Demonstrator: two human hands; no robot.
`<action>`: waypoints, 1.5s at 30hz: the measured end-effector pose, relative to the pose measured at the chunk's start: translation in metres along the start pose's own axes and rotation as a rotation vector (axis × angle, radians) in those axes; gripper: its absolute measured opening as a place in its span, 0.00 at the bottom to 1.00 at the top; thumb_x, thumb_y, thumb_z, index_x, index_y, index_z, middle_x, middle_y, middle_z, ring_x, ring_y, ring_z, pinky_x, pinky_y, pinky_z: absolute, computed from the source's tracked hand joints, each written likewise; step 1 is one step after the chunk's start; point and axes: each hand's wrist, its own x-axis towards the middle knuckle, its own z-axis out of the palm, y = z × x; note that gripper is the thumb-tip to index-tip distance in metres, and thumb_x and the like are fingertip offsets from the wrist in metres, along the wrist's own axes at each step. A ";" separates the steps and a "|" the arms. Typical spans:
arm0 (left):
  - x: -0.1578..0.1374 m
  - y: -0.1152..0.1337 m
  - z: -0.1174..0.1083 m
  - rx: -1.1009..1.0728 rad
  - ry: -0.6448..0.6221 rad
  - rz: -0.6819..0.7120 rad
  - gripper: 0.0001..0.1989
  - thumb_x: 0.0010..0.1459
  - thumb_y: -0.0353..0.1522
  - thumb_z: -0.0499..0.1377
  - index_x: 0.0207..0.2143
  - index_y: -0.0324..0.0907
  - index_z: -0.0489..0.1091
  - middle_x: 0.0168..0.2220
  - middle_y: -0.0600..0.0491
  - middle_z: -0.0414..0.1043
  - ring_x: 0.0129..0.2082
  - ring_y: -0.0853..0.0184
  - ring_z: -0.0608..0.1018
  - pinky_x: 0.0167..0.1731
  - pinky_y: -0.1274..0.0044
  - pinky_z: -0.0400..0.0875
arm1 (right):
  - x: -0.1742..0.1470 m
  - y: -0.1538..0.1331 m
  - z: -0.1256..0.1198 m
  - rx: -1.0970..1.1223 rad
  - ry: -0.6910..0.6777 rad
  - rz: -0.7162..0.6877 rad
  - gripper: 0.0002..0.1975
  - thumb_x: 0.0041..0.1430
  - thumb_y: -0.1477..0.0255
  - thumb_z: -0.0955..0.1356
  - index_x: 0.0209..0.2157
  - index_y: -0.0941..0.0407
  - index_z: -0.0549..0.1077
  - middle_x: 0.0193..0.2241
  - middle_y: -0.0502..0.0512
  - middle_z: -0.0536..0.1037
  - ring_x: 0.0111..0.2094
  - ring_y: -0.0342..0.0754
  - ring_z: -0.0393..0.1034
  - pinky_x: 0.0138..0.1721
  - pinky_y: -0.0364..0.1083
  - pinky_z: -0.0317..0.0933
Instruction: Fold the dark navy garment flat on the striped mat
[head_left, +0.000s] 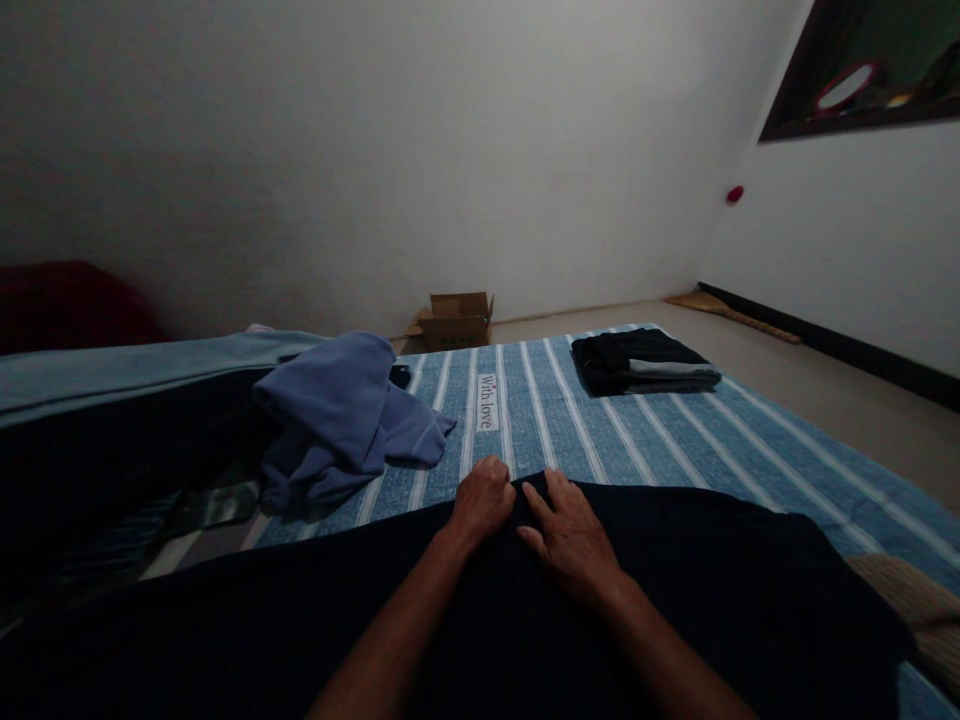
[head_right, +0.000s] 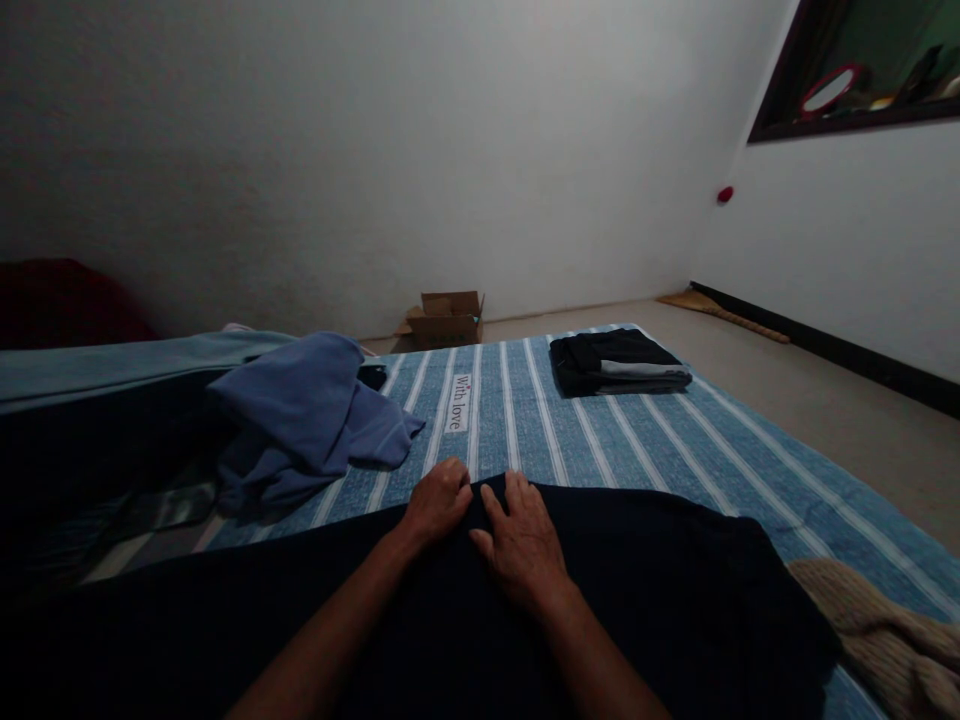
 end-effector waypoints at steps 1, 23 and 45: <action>-0.001 0.000 0.001 0.000 0.011 0.007 0.06 0.53 0.24 0.50 0.30 0.41 0.65 0.35 0.49 0.68 0.39 0.63 0.71 0.37 0.75 0.64 | 0.000 0.000 0.000 0.001 -0.009 0.001 0.29 0.61 0.58 0.60 0.61 0.53 0.55 0.64 0.64 0.46 0.63 0.59 0.36 0.61 0.56 0.37; -0.009 -0.010 0.015 -0.061 0.137 0.065 0.06 0.58 0.26 0.49 0.30 0.42 0.63 0.35 0.50 0.67 0.39 0.65 0.69 0.39 0.74 0.64 | 0.007 -0.016 0.004 -0.096 -0.072 0.094 0.34 0.60 0.51 0.58 0.62 0.55 0.54 0.63 0.69 0.47 0.63 0.64 0.34 0.59 0.62 0.35; -0.010 -0.012 0.016 -0.134 0.130 0.046 0.06 0.58 0.26 0.51 0.28 0.42 0.63 0.33 0.51 0.67 0.38 0.65 0.69 0.39 0.75 0.64 | 0.010 -0.021 0.010 -0.109 -0.033 0.045 0.34 0.61 0.56 0.59 0.61 0.63 0.54 0.63 0.70 0.46 0.63 0.61 0.34 0.60 0.57 0.36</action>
